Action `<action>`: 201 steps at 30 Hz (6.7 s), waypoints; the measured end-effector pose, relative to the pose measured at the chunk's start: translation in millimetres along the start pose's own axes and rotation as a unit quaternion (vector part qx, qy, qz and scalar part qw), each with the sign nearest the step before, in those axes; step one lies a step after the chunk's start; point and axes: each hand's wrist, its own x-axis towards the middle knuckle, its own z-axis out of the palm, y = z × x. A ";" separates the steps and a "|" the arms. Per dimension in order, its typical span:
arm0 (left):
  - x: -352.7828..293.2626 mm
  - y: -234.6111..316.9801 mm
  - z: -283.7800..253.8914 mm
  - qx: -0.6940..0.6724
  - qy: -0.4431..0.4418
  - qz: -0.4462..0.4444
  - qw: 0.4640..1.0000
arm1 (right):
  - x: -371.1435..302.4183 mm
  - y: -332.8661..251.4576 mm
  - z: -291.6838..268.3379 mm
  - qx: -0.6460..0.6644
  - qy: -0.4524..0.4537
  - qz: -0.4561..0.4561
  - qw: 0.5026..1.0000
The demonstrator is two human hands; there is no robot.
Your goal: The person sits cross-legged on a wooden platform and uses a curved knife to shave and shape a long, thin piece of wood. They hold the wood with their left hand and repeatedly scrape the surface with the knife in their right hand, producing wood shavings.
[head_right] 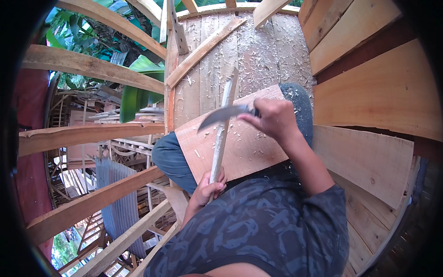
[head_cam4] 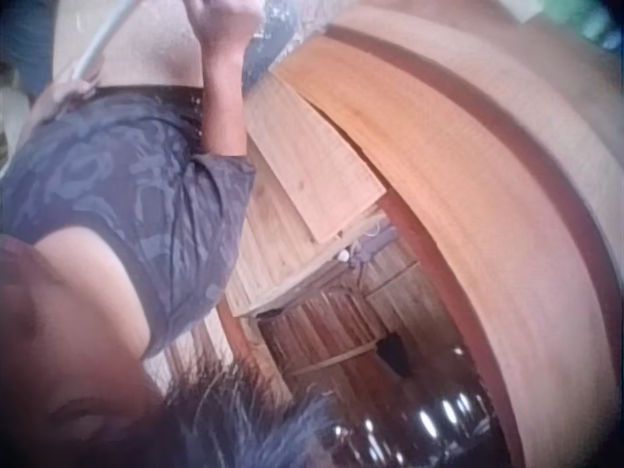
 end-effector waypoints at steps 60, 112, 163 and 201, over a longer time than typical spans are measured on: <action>-1.1 -4.5 18.9 0.012 -0.018 -0.016 1.000 | -12.3 27.7 3.0 -0.021 0.077 0.004 0.997; -5.9 -6.7 22.7 -0.074 -0.069 -0.017 0.995 | -19.9 20.1 8.2 0.040 0.048 0.033 0.997; -7.9 -9.8 17.9 -0.059 -0.026 0.003 0.998 | 6.4 47.1 -4.2 0.015 0.019 0.163 0.986; -8.1 -12.0 19.6 0.036 0.015 0.033 0.999 | -11.4 21.6 -3.7 0.371 -0.193 0.212 0.883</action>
